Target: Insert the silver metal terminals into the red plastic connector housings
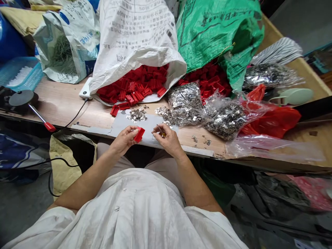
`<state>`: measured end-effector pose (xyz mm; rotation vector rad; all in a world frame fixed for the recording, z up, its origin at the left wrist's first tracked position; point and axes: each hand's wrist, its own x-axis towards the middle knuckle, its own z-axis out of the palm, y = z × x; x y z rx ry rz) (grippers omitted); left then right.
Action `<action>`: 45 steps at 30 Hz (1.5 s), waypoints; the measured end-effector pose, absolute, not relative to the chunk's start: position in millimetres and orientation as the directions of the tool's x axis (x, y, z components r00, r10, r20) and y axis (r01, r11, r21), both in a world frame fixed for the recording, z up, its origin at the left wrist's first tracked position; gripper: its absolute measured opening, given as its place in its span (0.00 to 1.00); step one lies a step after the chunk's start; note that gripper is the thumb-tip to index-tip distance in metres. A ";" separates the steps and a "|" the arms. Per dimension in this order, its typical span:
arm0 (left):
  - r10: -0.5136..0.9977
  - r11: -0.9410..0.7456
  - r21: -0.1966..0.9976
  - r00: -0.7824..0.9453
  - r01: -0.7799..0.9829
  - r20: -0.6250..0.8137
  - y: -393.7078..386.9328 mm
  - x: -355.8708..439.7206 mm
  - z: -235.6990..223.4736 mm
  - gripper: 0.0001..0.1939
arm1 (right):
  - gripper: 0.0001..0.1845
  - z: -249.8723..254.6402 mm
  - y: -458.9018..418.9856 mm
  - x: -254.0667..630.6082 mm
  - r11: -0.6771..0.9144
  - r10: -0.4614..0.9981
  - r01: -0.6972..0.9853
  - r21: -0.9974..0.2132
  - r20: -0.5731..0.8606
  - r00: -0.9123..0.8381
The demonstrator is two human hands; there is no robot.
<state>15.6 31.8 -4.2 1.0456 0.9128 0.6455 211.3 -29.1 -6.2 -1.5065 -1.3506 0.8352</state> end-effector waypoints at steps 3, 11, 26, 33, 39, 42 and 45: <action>0.673 0.640 0.743 0.610 -0.196 -0.419 29.0 12.0 4.6 0.22 | 0.09 -0.5 -26.1 203.1 0.004 0.988 0.302 -0.953 0.050 0.144; 0.600 0.765 0.580 0.637 -0.279 -0.484 16.9 14.9 5.4 0.09 | 0.10 -3.4 -20.7 197.6 0.008 0.991 0.267 -0.964 0.044 0.129; 0.615 0.766 0.560 0.614 -0.317 -0.494 8.1 16.3 5.3 0.08 | 0.06 -3.8 -24.6 193.8 0.009 0.991 0.330 -0.944 0.053 0.124; 0.604 0.783 0.522 0.611 -0.337 -0.512 5.5 18.6 8.3 0.06 | 0.05 -3.7 -27.2 191.4 0.096 0.982 0.462 -0.882 0.159 0.100; 0.600 0.791 0.498 0.607 -0.356 -0.521 6.1 19.5 8.6 0.05 | 0.06 -3.8 -28.4 188.8 0.164 0.971 0.533 -0.830 0.233 0.063; 0.583 0.807 0.461 0.616 -0.368 -0.530 7.1 19.6 4.4 0.04 | 0.07 -5.7 -28.7 188.5 0.199 0.964 0.556 -0.807 0.263 0.037; 0.567 0.822 0.414 0.632 -0.391 -0.528 7.7 19.2 0.3 0.05 | 0.08 -5.7 -29.0 188.4 0.207 0.964 0.560 -0.802 0.266 0.024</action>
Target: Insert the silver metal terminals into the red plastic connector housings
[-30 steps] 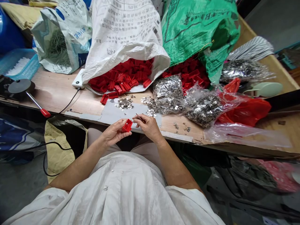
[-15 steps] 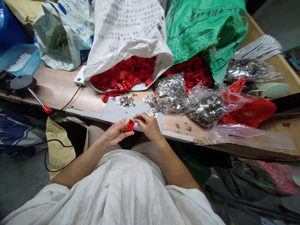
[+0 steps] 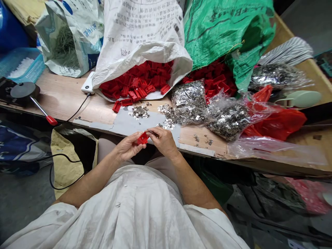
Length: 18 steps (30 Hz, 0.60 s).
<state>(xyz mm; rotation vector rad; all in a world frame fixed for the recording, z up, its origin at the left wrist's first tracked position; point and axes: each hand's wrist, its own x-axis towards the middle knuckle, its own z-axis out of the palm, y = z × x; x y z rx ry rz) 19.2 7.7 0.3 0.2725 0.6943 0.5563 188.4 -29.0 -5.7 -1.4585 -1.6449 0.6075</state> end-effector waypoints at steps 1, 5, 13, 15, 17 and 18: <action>0.564 0.825 0.400 0.637 -0.400 -0.526 7.8 19.0 -0.3 0.05 | 0.08 -4.9 -29.0 188.4 0.200 0.966 0.558 -0.805 0.257 0.024; 0.528 0.849 0.358 0.651 -0.389 -0.545 7.7 17.9 2.0 0.08 | 0.07 0.4 -28.2 188.8 0.137 0.983 0.546 -0.826 0.181 0.027; 0.500 0.865 0.346 0.674 -0.362 -0.544 7.3 16.5 1.9 0.05 | 0.05 3.8 -25.5 191.9 0.040 0.999 0.500 -0.865 0.038 -0.014; 0.509 0.859 0.357 0.679 -0.366 -0.529 6.8 16.1 -1.2 0.03 | 0.06 4.9 -25.8 191.9 0.037 0.999 0.502 -0.864 0.037 -0.010; 0.517 0.852 0.379 0.687 -0.360 -0.510 5.9 15.5 -4.2 0.02 | 0.06 6.7 -25.8 192.6 0.034 0.999 0.510 -0.860 0.031 -0.015; 0.519 0.849 0.393 0.695 -0.353 -0.497 5.3 15.1 -5.7 0.01 | 0.06 7.6 -25.5 193.4 0.033 0.999 0.516 -0.856 0.021 -0.028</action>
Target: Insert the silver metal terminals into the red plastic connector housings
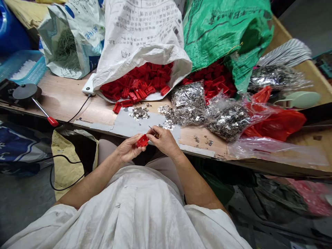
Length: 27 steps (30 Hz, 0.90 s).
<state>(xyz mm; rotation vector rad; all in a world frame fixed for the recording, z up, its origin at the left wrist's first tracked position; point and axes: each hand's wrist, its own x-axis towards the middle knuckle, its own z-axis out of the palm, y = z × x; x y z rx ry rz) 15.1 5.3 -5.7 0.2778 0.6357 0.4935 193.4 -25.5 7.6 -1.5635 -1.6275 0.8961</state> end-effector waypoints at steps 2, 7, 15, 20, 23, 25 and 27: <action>0.515 0.845 0.420 0.715 -0.331 -0.474 4.3 14.7 -8.0 0.02 | 0.06 9.5 -24.3 195.9 0.025 0.998 0.520 -0.854 -0.011 -0.065; 0.482 0.852 0.439 0.754 -0.284 -0.447 3.2 15.0 -9.6 0.07 | 0.09 11.4 -22.4 201.1 -0.075 0.946 0.299 -0.951 -0.163 -0.280; 0.497 0.707 0.707 0.728 -0.023 -0.472 -5.2 15.3 -2.5 0.19 | 0.16 -1.1 -31.3 193.7 -0.168 0.886 0.165 -0.972 -0.223 -0.406; 0.582 0.595 0.803 0.665 0.045 -0.469 -12.1 16.3 -2.1 0.25 | 0.16 -8.8 -33.7 183.6 -0.160 0.895 0.098 -0.982 -0.186 -0.406; 0.635 0.515 0.855 0.645 0.055 -0.424 -16.4 18.5 -4.3 0.26 | 0.18 -14.5 -33.8 178.5 -0.173 0.887 0.000 -0.985 -0.156 -0.435; 0.686 0.449 0.892 0.619 0.054 -0.383 -19.0 20.5 -5.4 0.24 | 0.20 -18.5 -33.4 176.1 -0.179 0.883 -0.042 -0.983 -0.141 -0.447; 0.722 0.428 0.903 0.586 0.040 -0.368 -19.9 21.9 -5.7 0.25 | 0.21 -20.9 -32.5 175.2 -0.170 0.887 -0.038 -0.985 -0.136 -0.442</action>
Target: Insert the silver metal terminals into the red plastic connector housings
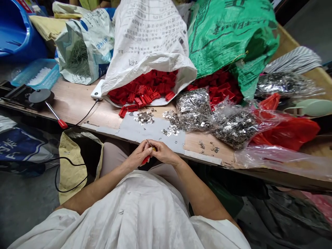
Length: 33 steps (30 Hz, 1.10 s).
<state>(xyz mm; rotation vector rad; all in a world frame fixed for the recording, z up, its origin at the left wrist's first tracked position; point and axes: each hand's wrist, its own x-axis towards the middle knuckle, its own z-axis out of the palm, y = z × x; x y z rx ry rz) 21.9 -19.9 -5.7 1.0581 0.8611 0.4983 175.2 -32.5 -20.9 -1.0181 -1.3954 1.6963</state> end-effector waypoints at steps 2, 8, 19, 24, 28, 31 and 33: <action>0.728 0.463 0.886 0.572 -0.004 -0.378 -18.0 21.7 -4.9 0.28 | 0.19 -20.0 -31.5 176.3 -0.126 0.921 0.032 -0.991 -0.129 -0.368; 0.745 0.627 0.712 0.511 -0.317 -0.429 -1.7 15.1 1.5 0.26 | 0.18 0.4 -34.8 184.4 0.023 0.998 0.460 -0.888 -0.006 -0.063; 0.761 0.628 0.695 0.462 -0.351 -0.455 -5.0 18.1 -2.2 0.17 | 0.17 12.9 -38.7 168.6 0.071 0.976 0.700 -0.711 -0.096 -0.197; 0.777 0.609 0.722 0.432 -0.330 -0.458 -7.5 18.8 -2.0 0.19 | 0.17 13.0 -38.6 167.5 0.056 0.971 0.716 -0.695 -0.129 -0.202; 0.794 0.580 0.762 0.411 -0.289 -0.448 -11.0 21.3 -3.0 0.19 | 0.16 7.0 -40.5 165.0 0.048 0.971 0.739 -0.672 -0.141 -0.191; 0.829 0.520 0.819 0.374 -0.241 -0.416 -14.2 23.4 -5.3 0.19 | 0.15 1.3 -42.4 162.6 0.051 0.973 0.793 -0.608 -0.150 -0.178; 0.851 0.477 0.855 0.350 -0.205 -0.391 -15.4 23.9 -7.0 0.18 | 0.15 -0.5 -43.0 162.1 0.058 0.971 0.837 -0.545 -0.164 -0.175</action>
